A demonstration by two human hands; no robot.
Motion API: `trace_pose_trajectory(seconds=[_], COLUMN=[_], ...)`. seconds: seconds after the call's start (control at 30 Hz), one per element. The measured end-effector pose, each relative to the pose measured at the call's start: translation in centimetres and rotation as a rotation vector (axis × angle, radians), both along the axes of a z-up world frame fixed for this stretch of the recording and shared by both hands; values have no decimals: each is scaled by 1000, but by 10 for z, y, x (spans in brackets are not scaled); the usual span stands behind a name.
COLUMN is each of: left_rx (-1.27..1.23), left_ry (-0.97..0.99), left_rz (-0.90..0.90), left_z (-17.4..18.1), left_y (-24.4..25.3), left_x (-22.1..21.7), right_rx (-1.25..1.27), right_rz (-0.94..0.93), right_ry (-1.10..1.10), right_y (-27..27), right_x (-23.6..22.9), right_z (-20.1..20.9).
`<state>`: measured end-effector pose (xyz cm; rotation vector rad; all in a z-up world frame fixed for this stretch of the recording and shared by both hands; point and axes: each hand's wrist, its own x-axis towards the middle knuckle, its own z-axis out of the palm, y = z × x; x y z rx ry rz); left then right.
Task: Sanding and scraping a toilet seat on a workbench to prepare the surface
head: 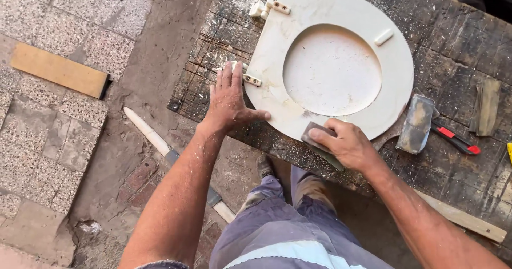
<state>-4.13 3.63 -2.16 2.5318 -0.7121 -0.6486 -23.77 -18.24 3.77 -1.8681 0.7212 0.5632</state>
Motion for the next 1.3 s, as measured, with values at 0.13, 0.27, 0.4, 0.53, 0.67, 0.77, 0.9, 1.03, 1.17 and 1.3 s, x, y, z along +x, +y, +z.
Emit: trace_pose_trajectory(seconds=[0.13, 0.27, 0.4, 0.53, 0.67, 0.77, 0.9, 1.03, 1.17, 1.3], left_rx=[13, -14, -55, -60, -68, -69, -74, -53, -91, -44], left_ry=[33, -24, -97, -98, -102, -95, -109, -120, -91, -93], left_rz=[-6, -29, -26, -27, -25, -16, -32, -54, -51, -45], left_z=[2, 0, -11, -6, -1, 3, 3, -1, -3, -7], left_y=[-3, -1, 0, 0, 1, 0, 1, 2, 2, 1], left_x=[3, 0, -1, -4, -1, -2, -5, -2, 4, 3], right_rx=[-155, -482, -595, -589, -631, -657, -624, -645, -611, -565], right_rz=[150, 280, 351, 381, 392, 399, 390, 350, 329, 279], right_ry=[-58, -153, -229, -279, -277, -279, -355, -383, -214, -239], right_y=[13, 22, 27, 37, 29, 23, 40, 42, 23, 40], right_x=[18, 21, 26, 46, 34, 21, 49, 47, 17, 40], right_z=[9, -5, -36, -35, -28, -35, -41, -25, -35, -42])
